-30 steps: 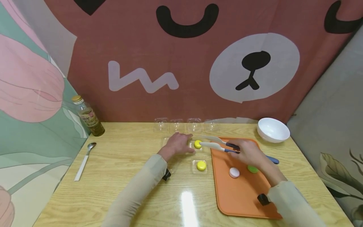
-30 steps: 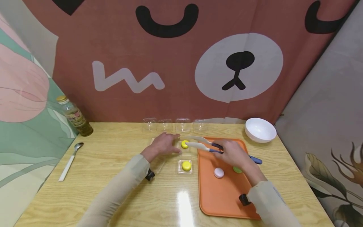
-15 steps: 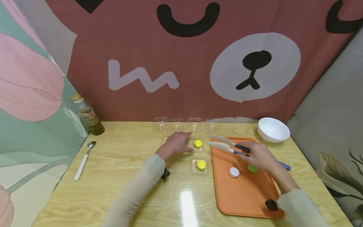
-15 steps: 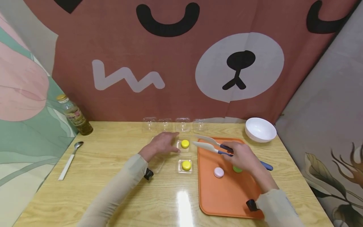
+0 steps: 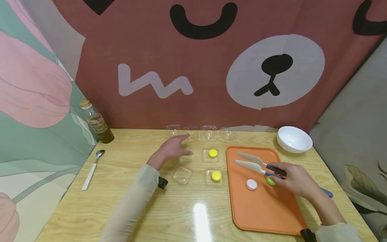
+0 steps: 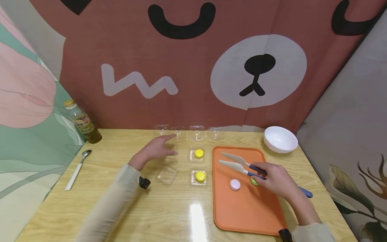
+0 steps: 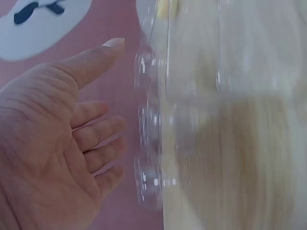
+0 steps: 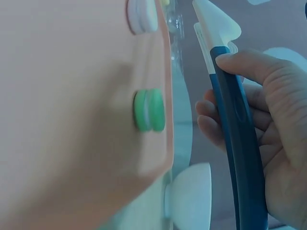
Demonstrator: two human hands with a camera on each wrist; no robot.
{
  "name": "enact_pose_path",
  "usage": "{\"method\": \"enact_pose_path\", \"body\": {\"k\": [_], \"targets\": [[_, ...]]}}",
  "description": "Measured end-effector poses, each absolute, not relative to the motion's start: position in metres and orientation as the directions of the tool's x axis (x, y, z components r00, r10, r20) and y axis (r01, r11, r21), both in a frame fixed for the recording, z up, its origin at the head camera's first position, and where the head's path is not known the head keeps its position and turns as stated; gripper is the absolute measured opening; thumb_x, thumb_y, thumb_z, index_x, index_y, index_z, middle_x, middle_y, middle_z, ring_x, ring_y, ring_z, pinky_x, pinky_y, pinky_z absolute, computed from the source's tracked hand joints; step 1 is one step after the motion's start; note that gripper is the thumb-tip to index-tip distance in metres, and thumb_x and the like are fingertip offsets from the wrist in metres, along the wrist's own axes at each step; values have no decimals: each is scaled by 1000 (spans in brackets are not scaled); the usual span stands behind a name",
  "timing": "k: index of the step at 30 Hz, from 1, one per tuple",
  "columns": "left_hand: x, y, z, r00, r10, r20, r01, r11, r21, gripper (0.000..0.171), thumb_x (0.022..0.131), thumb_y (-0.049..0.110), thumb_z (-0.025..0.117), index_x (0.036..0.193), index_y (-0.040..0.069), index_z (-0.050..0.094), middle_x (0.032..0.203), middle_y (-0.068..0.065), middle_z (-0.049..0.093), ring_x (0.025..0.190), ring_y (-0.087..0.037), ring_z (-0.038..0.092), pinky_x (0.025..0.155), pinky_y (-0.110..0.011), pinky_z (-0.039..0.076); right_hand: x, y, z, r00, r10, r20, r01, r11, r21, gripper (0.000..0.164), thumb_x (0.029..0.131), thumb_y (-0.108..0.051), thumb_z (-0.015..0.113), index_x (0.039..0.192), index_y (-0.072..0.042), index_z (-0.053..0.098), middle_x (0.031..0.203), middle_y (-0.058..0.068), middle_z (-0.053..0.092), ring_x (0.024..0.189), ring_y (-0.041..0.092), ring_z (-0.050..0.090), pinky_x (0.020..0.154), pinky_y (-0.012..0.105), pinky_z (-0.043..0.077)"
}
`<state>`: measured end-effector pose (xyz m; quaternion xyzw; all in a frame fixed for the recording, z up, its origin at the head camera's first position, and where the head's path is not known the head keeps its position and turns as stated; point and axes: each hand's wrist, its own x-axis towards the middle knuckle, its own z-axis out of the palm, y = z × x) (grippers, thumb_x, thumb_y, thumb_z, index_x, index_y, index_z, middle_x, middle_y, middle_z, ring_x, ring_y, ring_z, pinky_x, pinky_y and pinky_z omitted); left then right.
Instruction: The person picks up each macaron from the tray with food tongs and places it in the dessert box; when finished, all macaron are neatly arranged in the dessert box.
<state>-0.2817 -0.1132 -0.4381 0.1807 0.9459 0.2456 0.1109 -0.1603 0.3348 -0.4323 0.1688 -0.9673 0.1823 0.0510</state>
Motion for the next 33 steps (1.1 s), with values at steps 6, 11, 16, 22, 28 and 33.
{"method": "enact_pose_path", "body": {"k": [6,11,16,22,28,33], "targets": [[-283,-141,-444,-910,392,-132,267,800,538,83,90,39,76,160,19,35,159,-10,44,143,-34,47,114,-53,43,-139,351,-436,-936,-289,201,-341,887,-312,40,81,-28,85,117,-12,76,103,3,78,84,2,63,66,26,53],[-282,-157,-449,-919,375,-122,252,795,553,82,90,38,76,159,17,36,161,-14,40,147,-38,39,119,-55,36,-126,357,-441,-939,-274,208,-328,896,-299,41,79,-25,87,116,-11,76,104,4,78,86,4,66,66,27,55],[-281,-164,-454,-922,361,-138,219,783,582,82,90,37,76,159,17,36,162,-15,38,149,-39,36,121,-56,33,-116,360,-447,-943,-270,196,-319,904,-285,40,77,-25,88,114,-14,77,102,0,78,86,4,68,68,30,57],[-281,-166,-457,-924,353,-145,207,784,586,84,90,38,77,159,16,35,162,-15,37,150,-39,35,122,-56,32,-107,363,-454,-942,-274,195,-322,902,-287,38,75,-25,89,111,-17,78,100,-3,78,85,0,67,67,28,57],[-281,-167,-460,-923,345,-171,191,796,574,84,90,39,76,159,16,35,162,-16,37,150,-39,33,122,-55,32,-99,365,-462,-951,-269,151,-305,898,-319,39,75,-28,90,111,-16,78,100,-3,78,84,-3,65,66,24,56],[-280,-167,-463,-918,351,-182,192,798,571,84,90,40,77,159,15,35,163,-14,37,151,-37,33,123,-53,31,-93,365,-465,-967,-236,100,-256,909,-328,41,75,-31,89,111,-14,77,100,-1,77,82,1,65,65,25,55]]}}
